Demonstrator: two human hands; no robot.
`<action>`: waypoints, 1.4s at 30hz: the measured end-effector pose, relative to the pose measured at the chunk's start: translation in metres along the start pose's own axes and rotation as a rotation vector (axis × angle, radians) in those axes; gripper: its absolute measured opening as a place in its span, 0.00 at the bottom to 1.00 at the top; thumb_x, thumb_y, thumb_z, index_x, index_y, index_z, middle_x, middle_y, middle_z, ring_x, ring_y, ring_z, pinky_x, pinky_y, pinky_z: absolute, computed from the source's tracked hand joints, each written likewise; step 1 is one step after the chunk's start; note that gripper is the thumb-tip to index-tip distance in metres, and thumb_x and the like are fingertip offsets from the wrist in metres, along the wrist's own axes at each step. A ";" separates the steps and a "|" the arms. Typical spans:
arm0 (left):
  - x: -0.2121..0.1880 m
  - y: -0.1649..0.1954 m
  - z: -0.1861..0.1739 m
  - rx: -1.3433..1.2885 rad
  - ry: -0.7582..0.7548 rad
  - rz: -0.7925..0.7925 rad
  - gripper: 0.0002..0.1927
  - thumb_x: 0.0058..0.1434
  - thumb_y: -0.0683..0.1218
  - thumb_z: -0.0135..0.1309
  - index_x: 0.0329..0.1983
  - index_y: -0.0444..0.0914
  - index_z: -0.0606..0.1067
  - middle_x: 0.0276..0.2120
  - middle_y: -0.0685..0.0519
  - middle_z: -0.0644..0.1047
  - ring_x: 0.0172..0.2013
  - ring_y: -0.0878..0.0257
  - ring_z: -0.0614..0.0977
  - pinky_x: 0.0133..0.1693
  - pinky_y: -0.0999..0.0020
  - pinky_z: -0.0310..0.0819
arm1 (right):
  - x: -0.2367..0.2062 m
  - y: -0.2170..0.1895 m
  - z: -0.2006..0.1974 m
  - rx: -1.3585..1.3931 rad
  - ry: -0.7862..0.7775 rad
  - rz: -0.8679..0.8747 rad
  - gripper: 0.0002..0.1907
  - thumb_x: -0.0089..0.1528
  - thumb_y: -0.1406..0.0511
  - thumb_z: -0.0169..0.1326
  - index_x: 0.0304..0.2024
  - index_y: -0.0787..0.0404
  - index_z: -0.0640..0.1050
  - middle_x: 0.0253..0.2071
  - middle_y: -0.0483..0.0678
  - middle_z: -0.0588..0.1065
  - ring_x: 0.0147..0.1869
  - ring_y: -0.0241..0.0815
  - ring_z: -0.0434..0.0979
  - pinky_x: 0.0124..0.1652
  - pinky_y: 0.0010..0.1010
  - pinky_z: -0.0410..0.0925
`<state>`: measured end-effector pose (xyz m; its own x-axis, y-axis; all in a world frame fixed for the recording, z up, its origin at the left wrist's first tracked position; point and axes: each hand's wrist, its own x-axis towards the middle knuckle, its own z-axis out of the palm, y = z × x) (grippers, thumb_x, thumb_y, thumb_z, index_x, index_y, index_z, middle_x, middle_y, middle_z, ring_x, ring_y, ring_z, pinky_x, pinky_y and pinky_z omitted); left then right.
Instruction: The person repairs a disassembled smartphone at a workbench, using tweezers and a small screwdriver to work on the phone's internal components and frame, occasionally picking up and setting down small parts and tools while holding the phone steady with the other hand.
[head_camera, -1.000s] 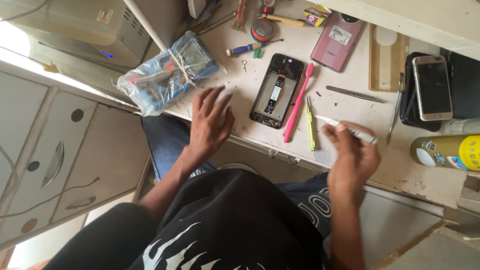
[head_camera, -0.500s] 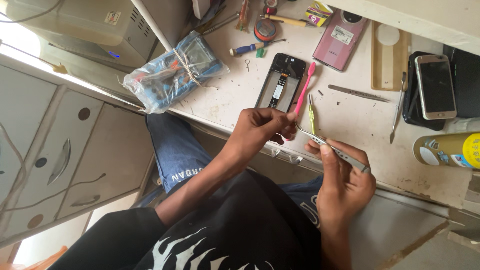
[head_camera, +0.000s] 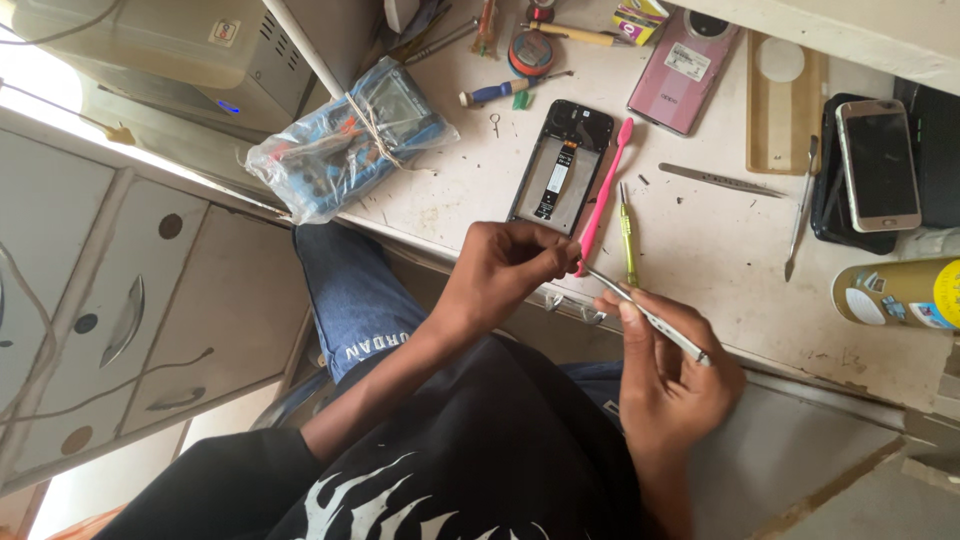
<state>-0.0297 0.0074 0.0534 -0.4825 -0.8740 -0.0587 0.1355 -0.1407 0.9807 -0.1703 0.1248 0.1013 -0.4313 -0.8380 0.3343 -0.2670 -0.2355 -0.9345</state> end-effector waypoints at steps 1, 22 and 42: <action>-0.003 -0.002 0.000 0.031 0.019 -0.018 0.12 0.66 0.45 0.60 0.40 0.29 0.82 0.33 0.52 0.84 0.36 0.71 0.82 0.42 0.72 0.79 | -0.001 0.002 0.001 0.001 -0.003 -0.003 0.08 0.70 0.79 0.52 0.51 0.75 0.75 0.45 0.62 0.79 0.50 0.47 0.85 0.52 0.33 0.80; -0.029 -0.020 -0.010 -0.019 0.126 -0.109 0.12 0.65 0.44 0.61 0.39 0.28 0.81 0.32 0.52 0.83 0.34 0.71 0.82 0.39 0.75 0.77 | -0.018 0.013 0.013 -0.022 -0.093 0.058 0.09 0.68 0.78 0.53 0.51 0.73 0.76 0.47 0.58 0.80 0.51 0.44 0.84 0.50 0.29 0.78; -0.034 -0.027 -0.021 0.659 0.184 0.056 0.13 0.65 0.45 0.53 0.43 0.31 0.81 0.32 0.40 0.81 0.26 0.52 0.83 0.32 0.61 0.76 | -0.010 0.081 0.021 -0.117 0.048 -0.060 0.06 0.69 0.79 0.54 0.49 0.75 0.75 0.44 0.59 0.79 0.47 0.45 0.85 0.45 0.28 0.79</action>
<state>0.0014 0.0311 0.0251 -0.3274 -0.9446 0.0224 -0.4272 0.1691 0.8882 -0.1695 0.1035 0.0195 -0.4512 -0.7992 0.3970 -0.3908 -0.2230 -0.8931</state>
